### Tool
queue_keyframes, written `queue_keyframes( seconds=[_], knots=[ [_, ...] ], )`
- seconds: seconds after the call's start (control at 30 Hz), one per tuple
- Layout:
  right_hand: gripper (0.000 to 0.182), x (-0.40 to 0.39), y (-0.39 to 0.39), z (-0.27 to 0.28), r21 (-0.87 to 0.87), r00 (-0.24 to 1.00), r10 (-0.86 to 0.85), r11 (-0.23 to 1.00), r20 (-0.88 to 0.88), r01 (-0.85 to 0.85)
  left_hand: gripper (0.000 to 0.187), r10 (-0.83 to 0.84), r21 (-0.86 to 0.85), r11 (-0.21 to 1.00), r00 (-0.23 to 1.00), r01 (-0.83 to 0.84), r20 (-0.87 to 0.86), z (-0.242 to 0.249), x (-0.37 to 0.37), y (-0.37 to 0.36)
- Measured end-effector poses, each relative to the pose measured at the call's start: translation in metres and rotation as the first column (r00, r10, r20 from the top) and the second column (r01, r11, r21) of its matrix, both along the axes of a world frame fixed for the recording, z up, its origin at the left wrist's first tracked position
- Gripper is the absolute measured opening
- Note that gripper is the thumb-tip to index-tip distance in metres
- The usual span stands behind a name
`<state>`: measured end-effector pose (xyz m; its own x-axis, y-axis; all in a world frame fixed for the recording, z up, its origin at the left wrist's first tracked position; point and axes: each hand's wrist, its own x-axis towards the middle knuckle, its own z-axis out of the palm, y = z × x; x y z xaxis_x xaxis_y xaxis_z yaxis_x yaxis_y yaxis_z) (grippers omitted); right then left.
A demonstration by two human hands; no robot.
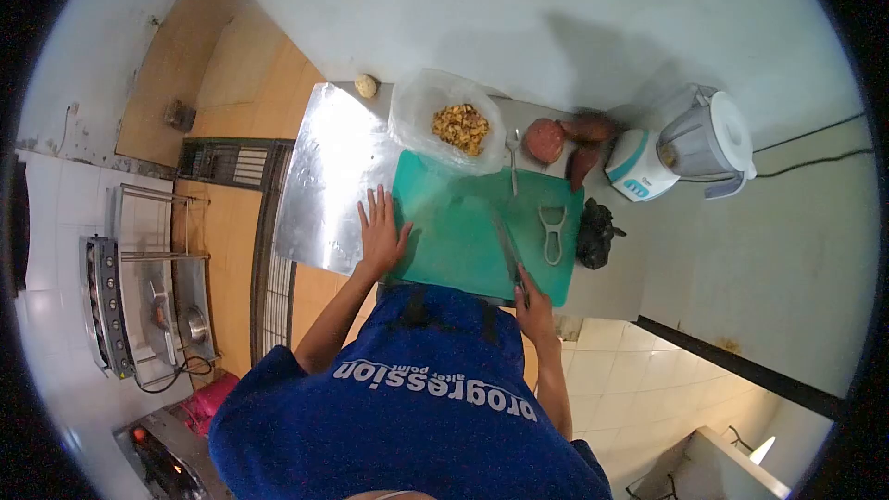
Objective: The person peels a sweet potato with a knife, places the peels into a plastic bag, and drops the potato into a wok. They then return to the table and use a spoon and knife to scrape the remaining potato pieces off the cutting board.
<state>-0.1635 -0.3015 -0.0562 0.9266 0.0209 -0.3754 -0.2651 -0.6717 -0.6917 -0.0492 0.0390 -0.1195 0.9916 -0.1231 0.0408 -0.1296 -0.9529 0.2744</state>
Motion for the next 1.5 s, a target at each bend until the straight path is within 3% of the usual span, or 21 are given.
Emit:
queue_keyframes(
  seconds=[0.1, 0.23, 0.3, 0.37, 0.43, 0.53, 0.57, 0.63, 0.7, 0.73, 0.83, 0.87, 0.93, 1.07, 1.13, 1.17, 1.23, 1.33, 1.43, 1.47, 1.5],
  knots=[
    [0.049, 0.017, 0.010, -0.011, 0.086, 0.990, -0.053, 0.994, -0.127, 0.064, 0.082, 0.008, 0.066, 0.998, 1.000, -0.007, -0.021, -0.002, 0.008, -0.016],
    [0.049, 0.035, 0.029, -0.028, 0.305, 0.994, -0.084, 0.947, -0.075, 0.104, 0.085, -0.139, 0.063, 0.989, 0.990, 0.137, 0.026, -0.010, 0.002, -0.039],
    [0.048, 0.044, 0.036, -0.027, 0.264, 0.995, 0.044, 0.964, -0.088, -0.020, 0.085, -0.212, -0.036, 0.976, 0.977, 0.213, 0.037, -0.009, 0.000, -0.046],
    [0.049, 0.050, 0.040, -0.024, 0.273, 0.989, 0.111, 0.959, -0.098, -0.080, 0.086, -0.245, 0.009, 0.970, 0.969, 0.245, 0.020, -0.003, -0.004, -0.046],
    [0.049, 0.056, 0.042, -0.015, 0.284, 0.977, 0.185, 0.947, -0.104, -0.150, 0.087, -0.411, -0.435, 0.829, 0.911, 0.352, -0.047, -0.005, -0.007, -0.040],
    [0.049, 0.065, 0.033, -0.004, 0.436, 0.954, 0.204, 0.895, -0.220, -0.091, 0.083, -0.439, -0.367, 0.815, 0.891, 0.449, 0.115, -0.006, -0.012, -0.026],
    [0.049, 0.066, 0.027, -0.004, 0.436, 0.965, 0.165, 0.898, -0.202, -0.062, 0.083, -0.442, -0.365, 0.814, 0.889, 0.452, 0.116, -0.007, -0.012, -0.021],
    [0.049, 0.066, 0.020, -0.002, 0.436, 0.974, 0.114, 0.900, -0.194, -0.019, 0.078, -0.252, -0.450, 0.850, 0.962, 0.272, 0.104, -0.003, -0.016, -0.013],
    [0.048, 0.078, 0.012, -0.003, 0.298, 0.985, 0.064, 0.955, -0.161, -0.013, 0.078, -0.208, -0.471, 0.852, 0.974, 0.228, 0.095, -0.001, -0.013, -0.009],
    [0.048, 0.083, 0.013, -0.011, 0.258, 0.998, 0.066, 0.964, -0.011, -0.061, 0.079, -0.154, -0.491, 0.853, 0.984, 0.178, 0.089, 0.001, -0.011, -0.010],
    [0.048, 0.090, 0.017, -0.015, 0.210, 0.992, 0.124, 0.969, 0.026, -0.127, 0.075, -0.120, -0.517, 0.833, 0.977, 0.196, 0.178, 0.006, -0.005, -0.013],
    [0.048, 0.090, 0.020, -0.012, 0.214, 0.991, 0.129, 0.968, 0.024, -0.131, 0.075, -0.116, -0.515, 0.836, 0.978, 0.191, 0.175, 0.009, -0.004, -0.012],
    [0.048, 0.088, 0.023, -0.005, 0.148, 0.937, 0.342, 0.932, -0.069, -0.330, 0.072, -0.099, -0.524, 0.829, 0.974, 0.195, 0.205, 0.009, -0.002, -0.012],
    [0.049, 0.077, 0.010, 0.006, 0.064, 0.863, 0.440, 0.896, -0.248, -0.439, 0.072, -0.082, -0.516, 0.840, 0.979, 0.168, 0.185, 0.006, -0.005, -0.010],
    [0.048, 0.058, -0.008, -0.009, 0.231, 0.921, 0.369, 0.892, 0.128, -0.389, 0.072, -0.143, -0.459, 0.869, 0.982, 0.183, 0.122, -0.001, -0.007, -0.006],
    [0.048, 0.049, -0.015, -0.011, 0.232, 0.923, 0.365, 0.893, 0.124, -0.385, 0.072, -0.147, -0.461, 0.868, 0.982, 0.185, 0.118, -0.003, -0.008, -0.004],
    [0.048, 0.035, -0.025, 0.001, 0.371, 0.977, 0.060, 0.928, -0.205, 0.021, 0.073, -0.230, -0.304, 0.926, 0.973, 0.226, 0.022, -0.006, -0.009, -0.007],
    [0.048, 0.019, -0.030, 0.000, 0.362, 0.969, -0.071, 0.919, -0.239, 0.156, 0.076, -0.264, -0.148, 0.954, 0.964, 0.262, 0.003, -0.012, -0.012, -0.013],
    [0.048, 0.010, -0.019, -0.001, 0.248, 0.942, -0.021, 0.962, -0.334, 0.109, 0.083, -0.400, -0.152, 0.909, 0.915, 0.389, -0.046, -0.010, -0.015, -0.021],
    [0.049, 0.004, -0.015, -0.024, 0.203, 0.983, 0.094, 0.977, -0.160, -0.060, 0.083, -0.401, -0.153, 0.908, 0.915, 0.390, -0.048, -0.010, -0.017, -0.021],
    [0.049, 0.004, -0.010, -0.023, 0.203, 0.983, 0.093, 0.977, -0.161, -0.059, 0.086, -0.506, -0.208, 0.850, 0.861, 0.485, -0.060, -0.011, -0.018, -0.021]
  ],
)
